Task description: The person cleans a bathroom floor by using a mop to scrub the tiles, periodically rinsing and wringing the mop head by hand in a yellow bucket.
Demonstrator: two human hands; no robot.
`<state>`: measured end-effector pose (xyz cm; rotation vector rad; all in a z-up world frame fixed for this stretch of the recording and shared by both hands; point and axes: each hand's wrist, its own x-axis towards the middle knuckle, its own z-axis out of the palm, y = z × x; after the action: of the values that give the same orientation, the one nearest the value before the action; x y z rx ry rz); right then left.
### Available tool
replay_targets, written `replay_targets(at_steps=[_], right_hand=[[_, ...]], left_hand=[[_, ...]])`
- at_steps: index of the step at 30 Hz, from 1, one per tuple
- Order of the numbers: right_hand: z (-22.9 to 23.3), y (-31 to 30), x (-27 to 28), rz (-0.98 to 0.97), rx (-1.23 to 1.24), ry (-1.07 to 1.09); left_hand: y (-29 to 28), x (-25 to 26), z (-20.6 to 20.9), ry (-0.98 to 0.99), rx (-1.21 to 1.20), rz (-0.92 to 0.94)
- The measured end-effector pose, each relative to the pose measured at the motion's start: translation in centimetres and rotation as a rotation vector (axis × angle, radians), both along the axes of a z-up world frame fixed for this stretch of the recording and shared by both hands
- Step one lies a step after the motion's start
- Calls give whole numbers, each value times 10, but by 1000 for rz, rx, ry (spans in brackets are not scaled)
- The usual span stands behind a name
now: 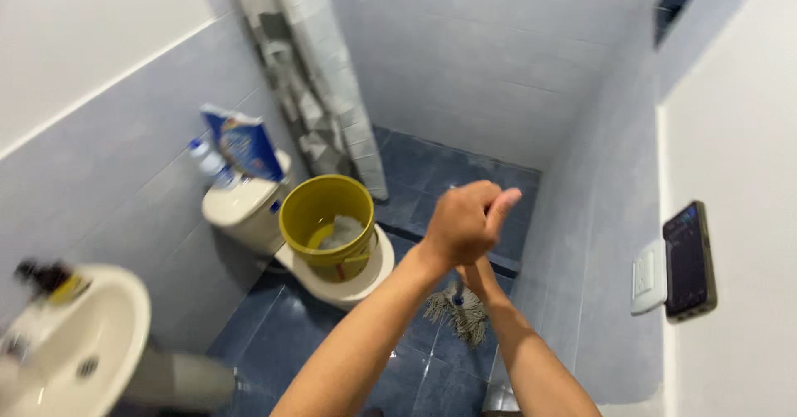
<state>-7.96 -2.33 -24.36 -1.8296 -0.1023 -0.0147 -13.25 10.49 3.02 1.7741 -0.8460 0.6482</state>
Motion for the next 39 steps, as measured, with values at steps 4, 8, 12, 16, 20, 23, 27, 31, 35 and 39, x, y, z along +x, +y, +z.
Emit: replay_targets(at_steps=[4, 8, 12, 16, 20, 23, 27, 31, 35, 39], right_hand=[[18, 14, 10, -98, -63, -31], [43, 18, 6, -156, -58, -28], [40, 19, -4, -117, 67, -30], [-2, 11, -18, -261, -33, -45], [-47, -7, -24, -572, 78, -41], [-71, -39, -5, -661, 36, -73], [-94, -84, 27, -693, -120, -125], [-91, -125, 68, -649, -249, -445], [-84, -164, 101, -464, -20, -407], [-93, -197, 135, -405, 170, -388]], left_hand=[[18, 40, 30, 87, -105, -113], [15, 67, 48, 275, -160, -198], [0, 93, 39, 289, -149, -308], [-29, 114, 9, 671, -61, -561], [-61, 108, -13, 734, 69, -660], [-85, 114, -14, 673, 92, -678], [-109, 127, -16, 557, 172, -694], [-134, 151, -26, 434, 162, -779], [-163, 174, -39, 310, 242, -899], [-194, 208, -36, 346, 237, -856]])
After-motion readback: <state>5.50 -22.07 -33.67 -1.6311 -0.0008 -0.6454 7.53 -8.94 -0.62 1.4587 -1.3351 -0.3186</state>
